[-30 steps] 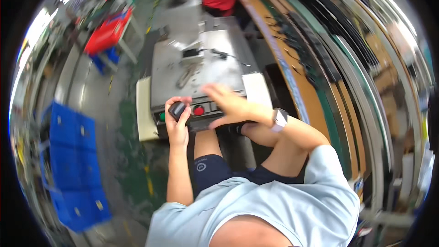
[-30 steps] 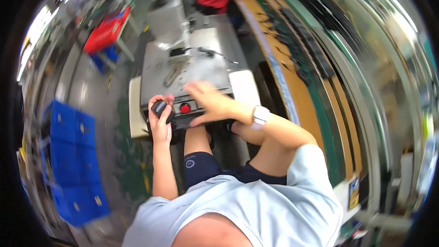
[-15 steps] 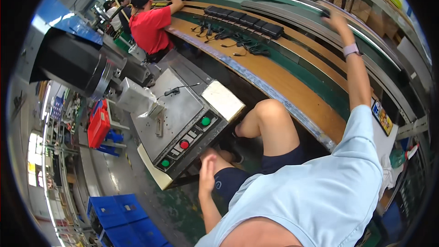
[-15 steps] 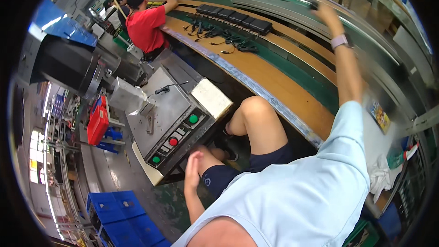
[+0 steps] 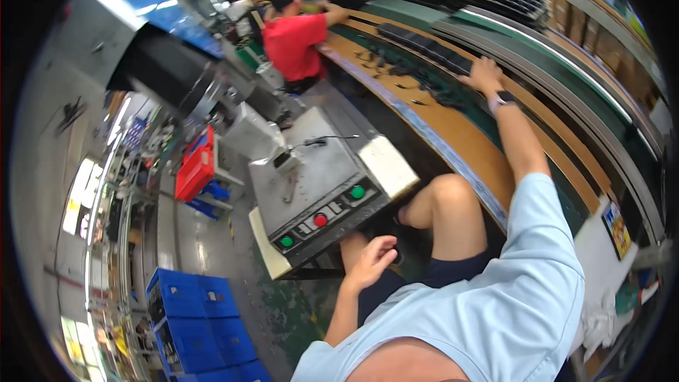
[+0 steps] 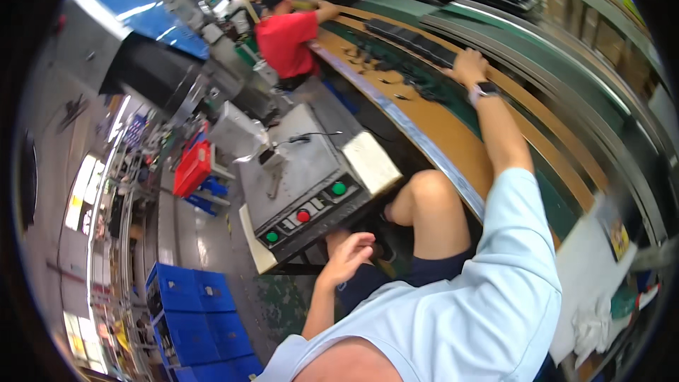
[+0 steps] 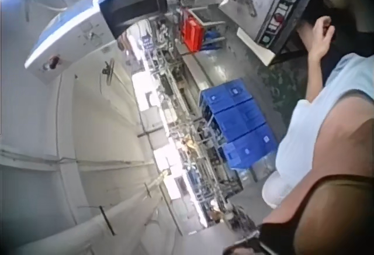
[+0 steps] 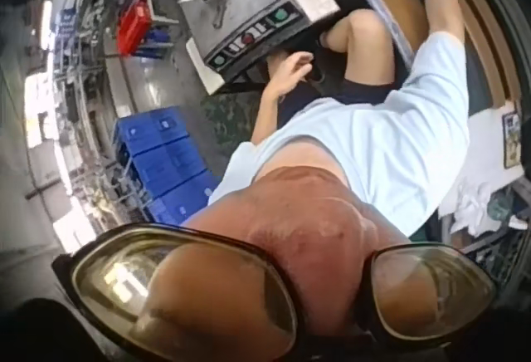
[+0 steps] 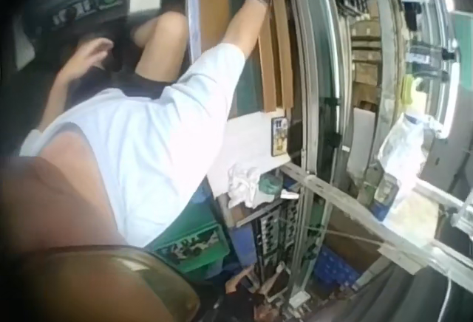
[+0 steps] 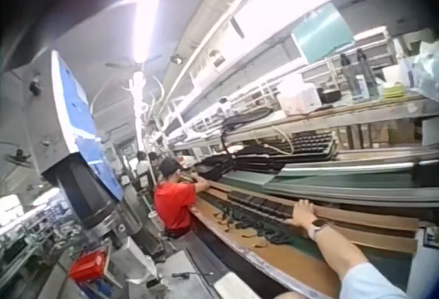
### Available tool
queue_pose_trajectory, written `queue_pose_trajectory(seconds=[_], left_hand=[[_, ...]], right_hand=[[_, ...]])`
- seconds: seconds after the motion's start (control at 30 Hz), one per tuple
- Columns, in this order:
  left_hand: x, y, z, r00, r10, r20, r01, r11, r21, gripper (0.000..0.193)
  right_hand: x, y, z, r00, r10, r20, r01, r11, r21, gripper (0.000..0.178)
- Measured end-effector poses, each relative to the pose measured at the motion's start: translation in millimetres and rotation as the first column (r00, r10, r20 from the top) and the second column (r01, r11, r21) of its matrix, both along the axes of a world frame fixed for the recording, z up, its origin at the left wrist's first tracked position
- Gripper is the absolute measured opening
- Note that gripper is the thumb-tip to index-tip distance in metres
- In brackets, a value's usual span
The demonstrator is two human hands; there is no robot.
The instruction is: The person cleans small electronic components with a cleaning cloth, then uses a press machine to assemble them.
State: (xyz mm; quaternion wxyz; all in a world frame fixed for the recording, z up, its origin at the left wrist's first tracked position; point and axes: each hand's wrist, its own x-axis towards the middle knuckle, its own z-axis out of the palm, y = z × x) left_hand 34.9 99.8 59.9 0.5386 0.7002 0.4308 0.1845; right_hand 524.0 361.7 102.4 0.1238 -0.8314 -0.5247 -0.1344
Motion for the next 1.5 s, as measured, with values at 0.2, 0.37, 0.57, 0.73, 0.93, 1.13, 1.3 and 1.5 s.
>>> queue_pose_trajectory(seconds=[0.2,0.37,0.57,0.73,0.93,1.13,1.3,1.5], left_hand=[[-36.0,-63.1,-62.2,0.98,0.194,0.037,-0.19,0.976,-0.104,0.031],[-51.2,-77.4,-73.1,0.998,0.057,-0.015,-0.059,0.97,-0.235,0.031],[-24.2,-1.7,69.0,0.981,-0.018,0.191,-0.038,0.958,0.283,0.029],[23.7,12.6,171.7,0.579,-0.048,0.814,-0.16,0.972,0.171,0.049],[9.3,25.1,163.0,0.655,0.003,0.756,-0.113,0.989,0.095,0.06],[11.2,16.1,161.6,0.76,0.049,0.648,-0.364,0.858,0.362,0.062],[7.3,12.8,161.4,0.796,0.061,0.602,-0.368,0.838,0.403,0.06],[-0.2,10.0,165.5,0.876,0.001,0.483,-0.264,0.838,0.478,0.072]], right_hand=[[23.5,-15.8,7.1,0.977,0.058,-0.204,-0.079,0.992,-0.098,0.065],[-34.6,-93.5,87.7,0.964,0.209,-0.164,-0.092,0.843,0.531,0.057],[-170.4,-200.6,191.9,0.511,0.854,0.098,-0.585,0.262,0.767,0.065],[-249.8,-240.4,158.9,-0.007,0.991,0.13,-0.791,-0.085,0.606,0.065],[-273.8,-237.3,129.5,-0.108,0.992,-0.059,-0.761,-0.044,0.647,0.063],[-278.8,-240.5,109.5,-0.133,0.918,-0.374,-0.657,0.201,0.727,0.065],[-282.9,-239.9,98.2,-0.167,0.921,-0.352,-0.629,0.175,0.757,0.062],[-281.8,-249.1,98.8,-0.035,0.943,-0.332,-0.714,0.208,0.668,0.061]])
